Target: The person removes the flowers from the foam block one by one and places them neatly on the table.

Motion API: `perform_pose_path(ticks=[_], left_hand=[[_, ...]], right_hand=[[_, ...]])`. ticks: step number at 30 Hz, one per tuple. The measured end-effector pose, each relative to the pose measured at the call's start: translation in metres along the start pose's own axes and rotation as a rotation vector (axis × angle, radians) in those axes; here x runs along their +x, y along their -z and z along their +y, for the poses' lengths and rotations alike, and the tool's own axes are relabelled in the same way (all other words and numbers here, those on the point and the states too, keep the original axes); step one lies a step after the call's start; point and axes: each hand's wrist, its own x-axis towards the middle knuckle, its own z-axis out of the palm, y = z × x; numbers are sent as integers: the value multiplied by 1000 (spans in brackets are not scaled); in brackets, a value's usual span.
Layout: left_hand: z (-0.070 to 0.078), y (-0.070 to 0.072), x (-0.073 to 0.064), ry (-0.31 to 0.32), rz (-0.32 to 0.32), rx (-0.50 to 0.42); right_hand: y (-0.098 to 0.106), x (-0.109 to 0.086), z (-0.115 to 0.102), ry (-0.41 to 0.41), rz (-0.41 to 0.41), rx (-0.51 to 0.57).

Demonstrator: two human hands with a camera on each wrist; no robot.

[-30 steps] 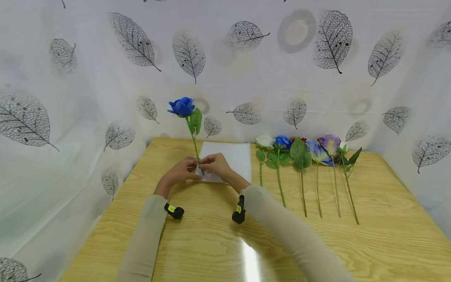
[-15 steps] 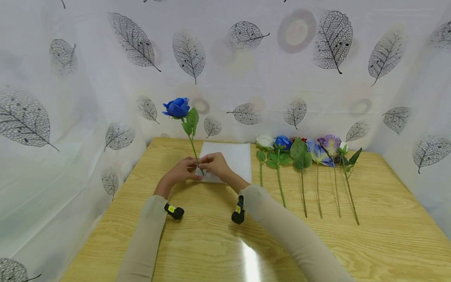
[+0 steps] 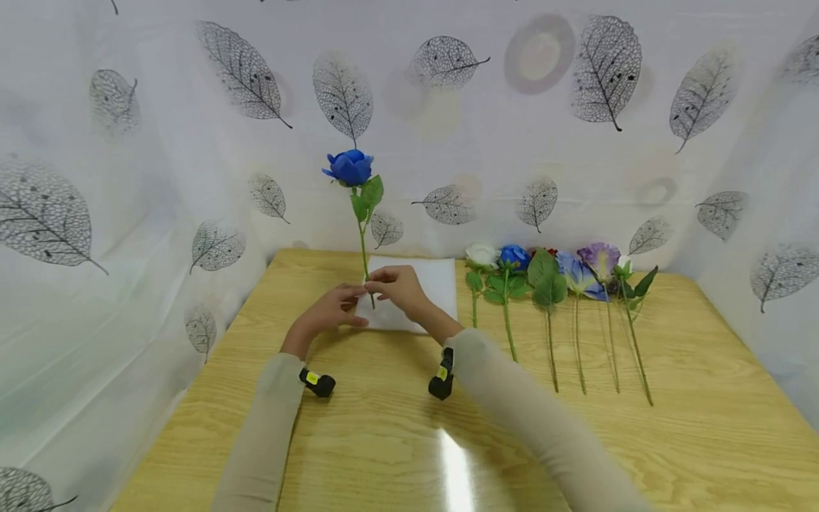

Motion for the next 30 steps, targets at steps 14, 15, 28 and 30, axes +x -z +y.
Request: perform_pose_path(ticks=[14, 15, 28, 30], left_hand=[[0, 0, 2, 21, -1, 10], [0, 0, 2, 20, 0, 7], [-2, -1, 2, 14, -4, -13], [-2, 0, 2, 13, -6, -13]], right_hand=[[66, -17, -4, -93, -12, 12], [71, -19, -5, -95, -13, 12], [134, -57, -16, -135, -10, -18], [146, -64, -14, -134, -7, -32]])
